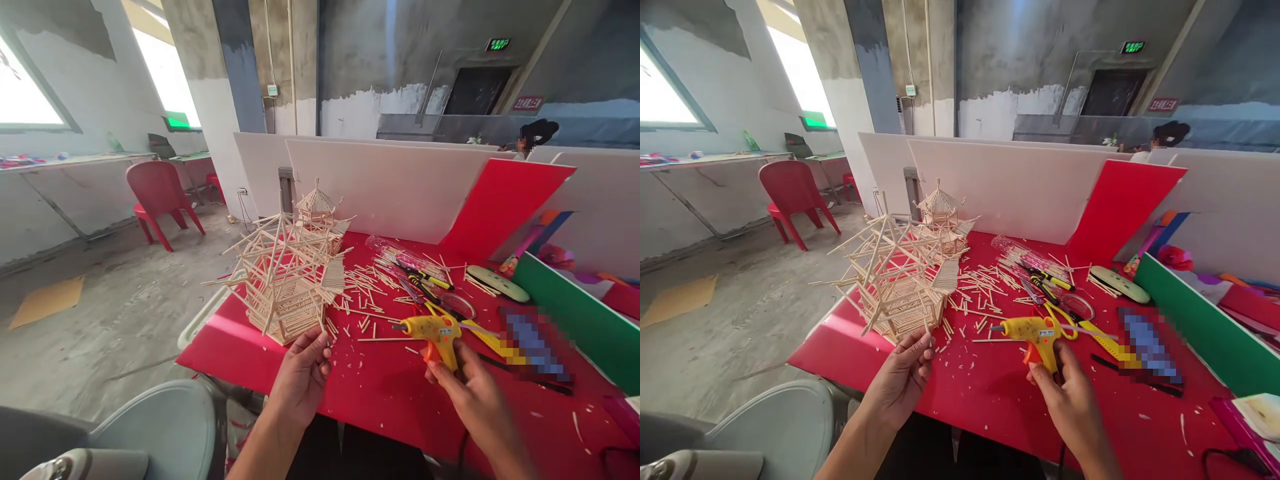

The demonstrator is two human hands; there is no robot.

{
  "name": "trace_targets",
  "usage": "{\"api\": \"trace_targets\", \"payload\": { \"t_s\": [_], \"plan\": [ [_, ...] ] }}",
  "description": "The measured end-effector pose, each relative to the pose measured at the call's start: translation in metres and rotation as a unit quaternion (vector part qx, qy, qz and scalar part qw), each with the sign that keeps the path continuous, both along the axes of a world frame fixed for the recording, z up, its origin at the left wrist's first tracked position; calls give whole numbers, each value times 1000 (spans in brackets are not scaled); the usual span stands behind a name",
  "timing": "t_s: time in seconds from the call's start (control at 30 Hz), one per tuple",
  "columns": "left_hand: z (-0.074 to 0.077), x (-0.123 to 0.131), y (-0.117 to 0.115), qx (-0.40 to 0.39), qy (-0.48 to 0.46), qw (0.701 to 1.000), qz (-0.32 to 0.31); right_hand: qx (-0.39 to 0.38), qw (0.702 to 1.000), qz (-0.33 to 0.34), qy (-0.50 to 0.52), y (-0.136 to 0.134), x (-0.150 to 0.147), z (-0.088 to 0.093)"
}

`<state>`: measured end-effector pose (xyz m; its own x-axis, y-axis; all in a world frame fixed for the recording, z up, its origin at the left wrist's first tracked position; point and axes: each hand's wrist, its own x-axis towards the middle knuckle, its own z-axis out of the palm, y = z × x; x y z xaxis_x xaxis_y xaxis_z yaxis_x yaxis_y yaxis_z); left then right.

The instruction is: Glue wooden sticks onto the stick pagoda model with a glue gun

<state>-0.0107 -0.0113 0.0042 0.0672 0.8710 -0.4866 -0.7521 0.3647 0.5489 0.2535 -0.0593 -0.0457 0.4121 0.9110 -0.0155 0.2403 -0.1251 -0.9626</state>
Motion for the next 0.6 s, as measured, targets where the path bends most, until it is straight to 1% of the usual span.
{"api": "trace_targets", "payload": {
  "t_s": [0.07,0.17,0.23,0.3,0.4,0.47,0.6],
  "plan": [
    [-1,-2,2,-1,-4,1000,-7,64,998,27,-1,7,-14,22],
    [-2,-6,4,3,-13,1000,-16,150,986,63,-22,20,-34,51],
    [-3,-8,5,9,-20,1000,-20,179,981,57,-46,27,-47,67],
    [-4,-10,7,8,-26,999,-18,177,980,25,-85,33,-59,78],
    [-4,-9,13,-11,-39,999,-13,154,976,-10,-153,37,-72,86],
    [-3,-9,17,-25,-50,998,-15,151,972,-10,-177,38,-77,86],
    [1,-7,27,-33,-68,997,-26,155,969,5,-192,39,-80,84]
  ]
}}
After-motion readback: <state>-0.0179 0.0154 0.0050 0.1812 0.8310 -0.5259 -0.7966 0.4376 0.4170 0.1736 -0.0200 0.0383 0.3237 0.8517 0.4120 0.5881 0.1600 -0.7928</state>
